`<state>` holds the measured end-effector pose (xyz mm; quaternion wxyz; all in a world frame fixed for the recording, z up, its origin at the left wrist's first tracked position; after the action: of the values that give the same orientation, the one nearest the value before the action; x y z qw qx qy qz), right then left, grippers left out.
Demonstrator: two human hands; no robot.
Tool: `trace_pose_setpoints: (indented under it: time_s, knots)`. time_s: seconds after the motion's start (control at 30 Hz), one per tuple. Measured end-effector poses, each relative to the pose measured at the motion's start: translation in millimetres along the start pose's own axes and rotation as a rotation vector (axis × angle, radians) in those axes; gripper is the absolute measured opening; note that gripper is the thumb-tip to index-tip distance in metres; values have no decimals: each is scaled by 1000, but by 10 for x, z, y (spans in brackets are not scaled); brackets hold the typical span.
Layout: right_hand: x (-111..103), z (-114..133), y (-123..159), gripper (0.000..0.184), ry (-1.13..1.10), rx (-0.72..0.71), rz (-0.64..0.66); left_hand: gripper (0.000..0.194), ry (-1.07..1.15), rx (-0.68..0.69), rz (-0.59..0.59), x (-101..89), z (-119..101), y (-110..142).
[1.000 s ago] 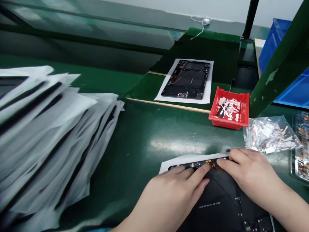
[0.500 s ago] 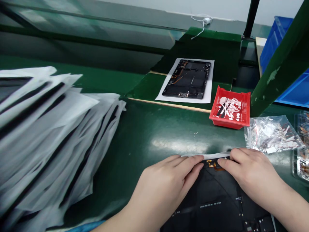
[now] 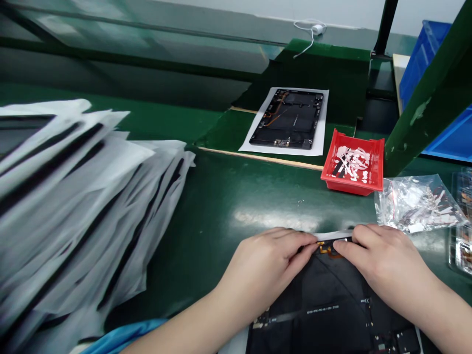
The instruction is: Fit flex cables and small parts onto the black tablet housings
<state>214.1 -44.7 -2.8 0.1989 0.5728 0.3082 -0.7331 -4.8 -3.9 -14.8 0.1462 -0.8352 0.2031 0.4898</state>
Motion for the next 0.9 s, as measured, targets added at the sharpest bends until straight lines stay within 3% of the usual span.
trace_pose_setpoints:
  time_s: [0.23,0.9]
  knots:
    - [0,-13,15,28,-25,8,-3,17,-38,67,-39,15,5,21]
    - [28,17,8,27,-11,17,-3,15,-35,82,-44,30,13,2]
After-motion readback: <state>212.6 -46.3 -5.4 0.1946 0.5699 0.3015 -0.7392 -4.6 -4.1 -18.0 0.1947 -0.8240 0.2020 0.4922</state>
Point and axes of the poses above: each hand's wrist, its own y-axis away from the middle knuckle, its own x-axis out of the palm, z = x × y, the point moved 2 cm from there along -y, towards the middle knuckle, and after that the axes turned 6 degrees about -x, right-handed, at the moved point
